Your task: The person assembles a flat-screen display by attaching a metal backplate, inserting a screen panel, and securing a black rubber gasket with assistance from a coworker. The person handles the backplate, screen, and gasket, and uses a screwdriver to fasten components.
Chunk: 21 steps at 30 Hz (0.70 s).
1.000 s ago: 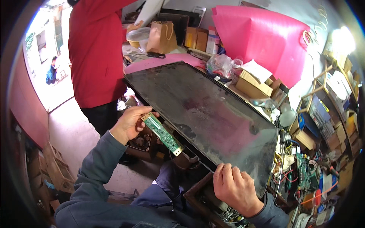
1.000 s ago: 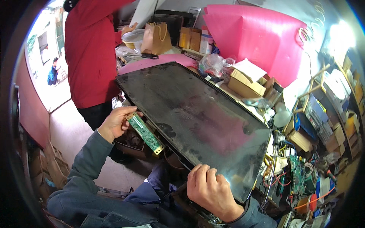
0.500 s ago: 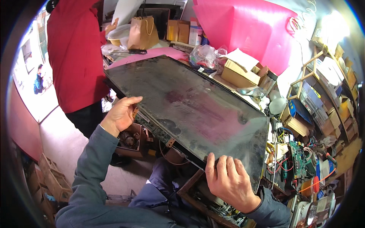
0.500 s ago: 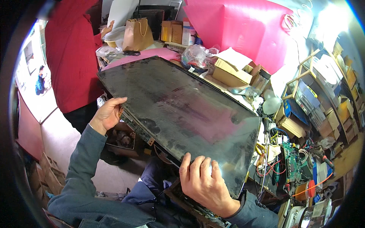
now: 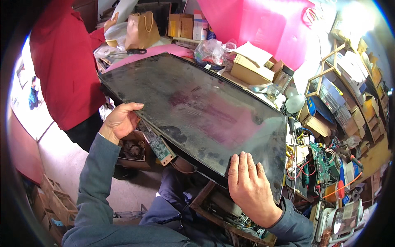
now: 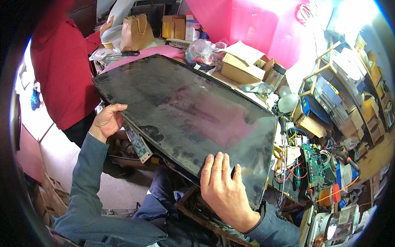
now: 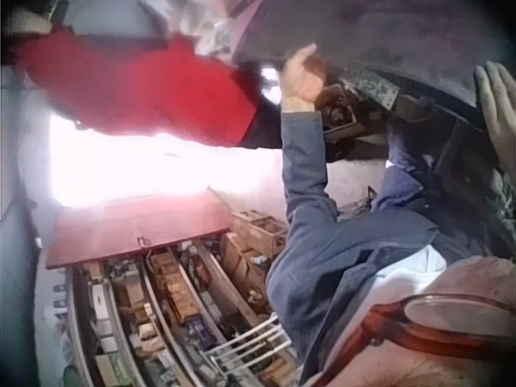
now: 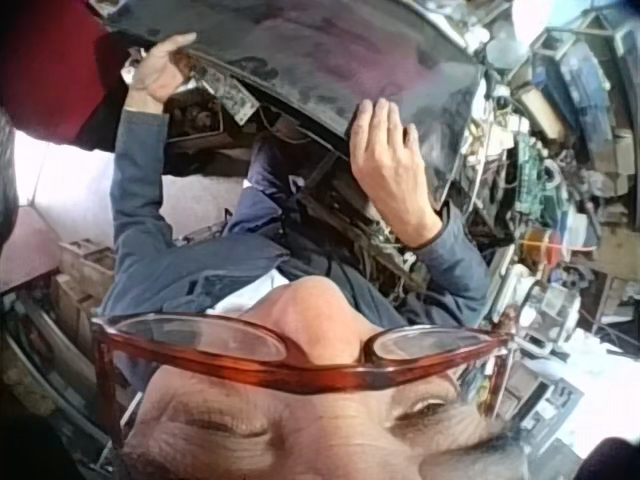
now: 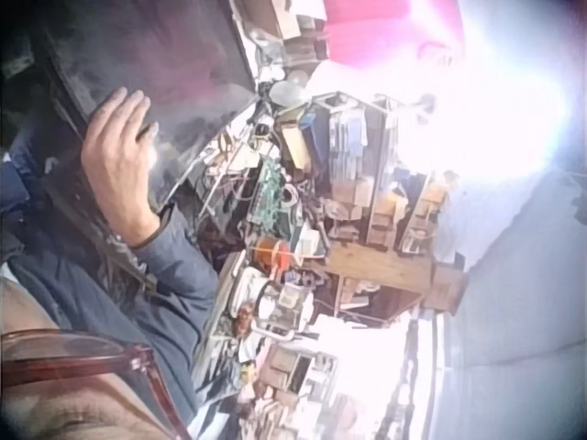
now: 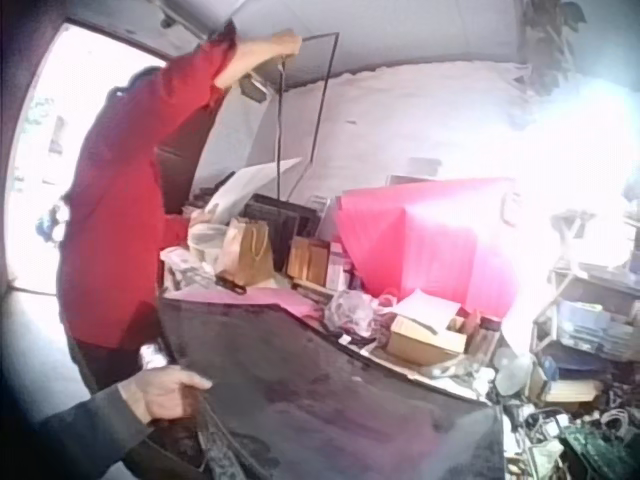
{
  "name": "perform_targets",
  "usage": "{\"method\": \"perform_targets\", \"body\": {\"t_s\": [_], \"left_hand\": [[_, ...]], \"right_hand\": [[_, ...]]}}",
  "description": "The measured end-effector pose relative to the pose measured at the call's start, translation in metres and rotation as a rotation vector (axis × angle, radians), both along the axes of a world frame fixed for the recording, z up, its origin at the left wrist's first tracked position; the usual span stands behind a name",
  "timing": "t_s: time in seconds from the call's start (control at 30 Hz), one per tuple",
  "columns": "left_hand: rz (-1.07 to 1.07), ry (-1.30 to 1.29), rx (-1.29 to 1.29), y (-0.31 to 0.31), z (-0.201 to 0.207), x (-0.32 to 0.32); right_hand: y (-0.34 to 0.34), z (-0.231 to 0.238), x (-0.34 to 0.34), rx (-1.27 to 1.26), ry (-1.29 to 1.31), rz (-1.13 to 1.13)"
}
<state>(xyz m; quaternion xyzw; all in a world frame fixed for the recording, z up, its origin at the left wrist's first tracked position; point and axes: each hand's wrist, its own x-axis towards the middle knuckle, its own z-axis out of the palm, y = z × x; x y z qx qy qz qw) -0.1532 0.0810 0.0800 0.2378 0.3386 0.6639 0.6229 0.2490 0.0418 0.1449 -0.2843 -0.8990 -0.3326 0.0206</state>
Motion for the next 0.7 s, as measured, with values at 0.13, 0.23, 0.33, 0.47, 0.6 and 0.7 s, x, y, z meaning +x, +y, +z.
{"method": "perform_targets", "body": {"t_s": [0.13, 0.23, 0.33, 0.47, 0.6, 0.7], "left_hand": [[0.032, -0.019, 0.01, 0.001, -0.004, 0.0], [0.058, -0.015, -0.013, -0.001, -0.006, -0.001], [0.054, -0.023, -0.019, -0.002, -0.008, -0.004], [0.049, -0.019, -0.018, -0.002, -0.005, -0.003], [-0.002, -0.007, -0.005, 0.005, -0.002, -0.005], [-0.011, -0.007, -0.015, 0.007, -0.002, -0.003]], "right_hand": [[-0.002, 0.002, 0.0, 0.036, -0.02, 0.004], [-0.003, 0.001, -0.002, 0.043, -0.015, 0.012], [-0.004, -0.001, -0.002, 0.055, -0.013, 0.02], [-0.002, -0.001, -0.001, 0.063, -0.008, 0.017], [0.0, 0.0, -0.001, 0.064, -0.021, 0.003], [0.001, -0.002, -0.002, 0.042, -0.023, -0.008]]}}
